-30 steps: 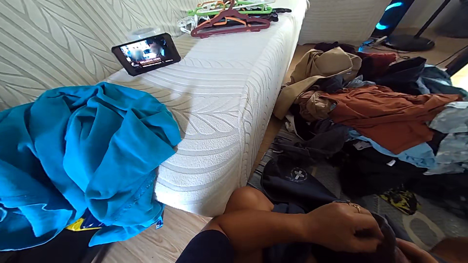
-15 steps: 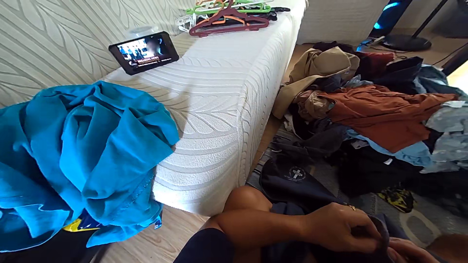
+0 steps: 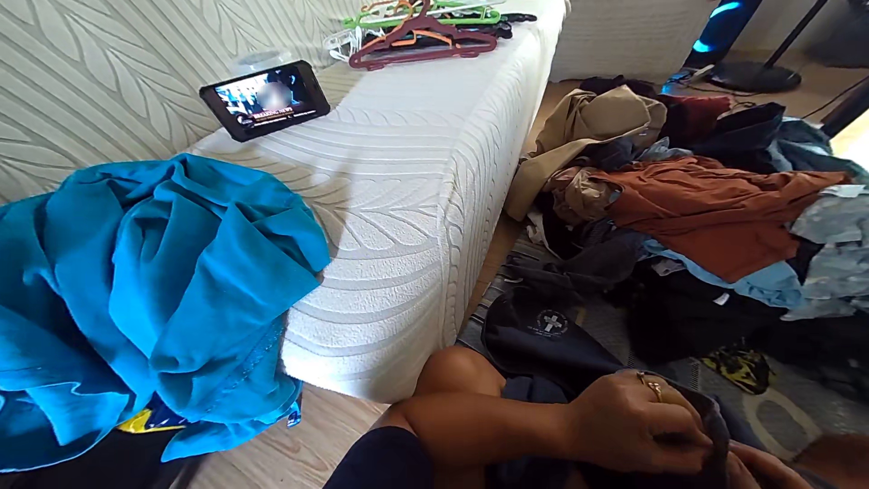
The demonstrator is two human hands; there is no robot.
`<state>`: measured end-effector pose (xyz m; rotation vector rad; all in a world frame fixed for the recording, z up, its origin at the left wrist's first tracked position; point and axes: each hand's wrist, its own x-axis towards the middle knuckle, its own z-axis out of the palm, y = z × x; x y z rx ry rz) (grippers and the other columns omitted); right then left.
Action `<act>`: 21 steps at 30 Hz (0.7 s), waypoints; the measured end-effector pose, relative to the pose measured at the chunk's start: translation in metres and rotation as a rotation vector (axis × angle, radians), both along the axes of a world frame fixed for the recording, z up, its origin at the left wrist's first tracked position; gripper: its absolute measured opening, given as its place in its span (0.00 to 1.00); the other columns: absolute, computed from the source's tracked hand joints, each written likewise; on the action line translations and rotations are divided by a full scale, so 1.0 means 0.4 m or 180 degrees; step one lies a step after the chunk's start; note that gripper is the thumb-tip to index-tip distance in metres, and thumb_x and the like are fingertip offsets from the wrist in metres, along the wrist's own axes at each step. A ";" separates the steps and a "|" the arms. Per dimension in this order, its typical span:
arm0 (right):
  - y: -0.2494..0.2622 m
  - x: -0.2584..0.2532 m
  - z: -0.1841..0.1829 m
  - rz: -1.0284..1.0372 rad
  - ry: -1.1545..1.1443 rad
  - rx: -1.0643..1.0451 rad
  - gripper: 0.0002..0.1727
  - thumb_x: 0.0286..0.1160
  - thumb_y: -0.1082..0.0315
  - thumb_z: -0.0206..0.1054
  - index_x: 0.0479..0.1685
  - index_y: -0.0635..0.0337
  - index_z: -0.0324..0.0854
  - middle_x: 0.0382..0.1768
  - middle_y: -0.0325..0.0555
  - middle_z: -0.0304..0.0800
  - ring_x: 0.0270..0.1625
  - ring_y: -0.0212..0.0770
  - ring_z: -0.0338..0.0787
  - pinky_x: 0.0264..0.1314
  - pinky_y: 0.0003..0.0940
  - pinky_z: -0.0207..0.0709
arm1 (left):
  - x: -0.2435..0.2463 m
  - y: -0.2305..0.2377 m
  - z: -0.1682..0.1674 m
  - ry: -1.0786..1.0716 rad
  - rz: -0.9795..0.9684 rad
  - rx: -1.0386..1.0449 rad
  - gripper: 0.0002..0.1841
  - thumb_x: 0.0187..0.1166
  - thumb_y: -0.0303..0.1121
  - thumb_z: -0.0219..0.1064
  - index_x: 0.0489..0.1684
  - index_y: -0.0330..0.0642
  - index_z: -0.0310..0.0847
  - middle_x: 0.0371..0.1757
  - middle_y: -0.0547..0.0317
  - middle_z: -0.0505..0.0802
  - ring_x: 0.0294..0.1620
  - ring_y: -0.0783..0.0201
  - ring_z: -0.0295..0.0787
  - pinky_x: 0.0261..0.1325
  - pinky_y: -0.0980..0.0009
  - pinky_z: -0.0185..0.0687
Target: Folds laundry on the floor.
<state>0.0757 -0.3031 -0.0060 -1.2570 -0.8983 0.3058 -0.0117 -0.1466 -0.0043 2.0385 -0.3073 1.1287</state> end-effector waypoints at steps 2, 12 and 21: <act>-0.003 0.001 0.001 0.0028 0.0088 -0.0016 0.11 0.81 0.76 0.64 0.49 0.52 0.91 0.46 0.20 0.95 0.49 0.19 0.91 0.57 0.19 0.85 | 0.001 0.001 0.002 0.0063 -0.0045 -0.0034 0.02 0.65 0.22 0.74 0.26 0.31 0.92 0.34 0.46 0.95 0.43 0.53 0.91 0.55 0.63 0.81; 0.001 -0.004 -0.015 -0.0340 -0.0180 -0.0056 0.07 0.80 0.77 0.64 0.47 0.58 0.86 0.43 0.22 0.93 0.47 0.19 0.90 0.56 0.19 0.85 | -0.014 -0.004 0.016 0.0767 -0.0564 -0.0775 0.06 0.69 0.17 0.69 0.37 0.21 0.90 0.42 0.35 0.95 0.50 0.50 0.95 0.60 0.63 0.86; 0.011 -0.016 -0.037 -0.0657 -0.1276 -0.0341 0.08 0.78 0.75 0.67 0.41 0.76 0.83 0.42 0.48 0.89 0.50 0.20 0.87 0.59 0.15 0.81 | -0.036 0.005 0.067 0.2019 -0.0429 -0.1826 0.10 0.73 0.29 0.75 0.38 0.26 0.89 0.36 0.47 0.92 0.41 0.65 0.87 0.48 0.69 0.81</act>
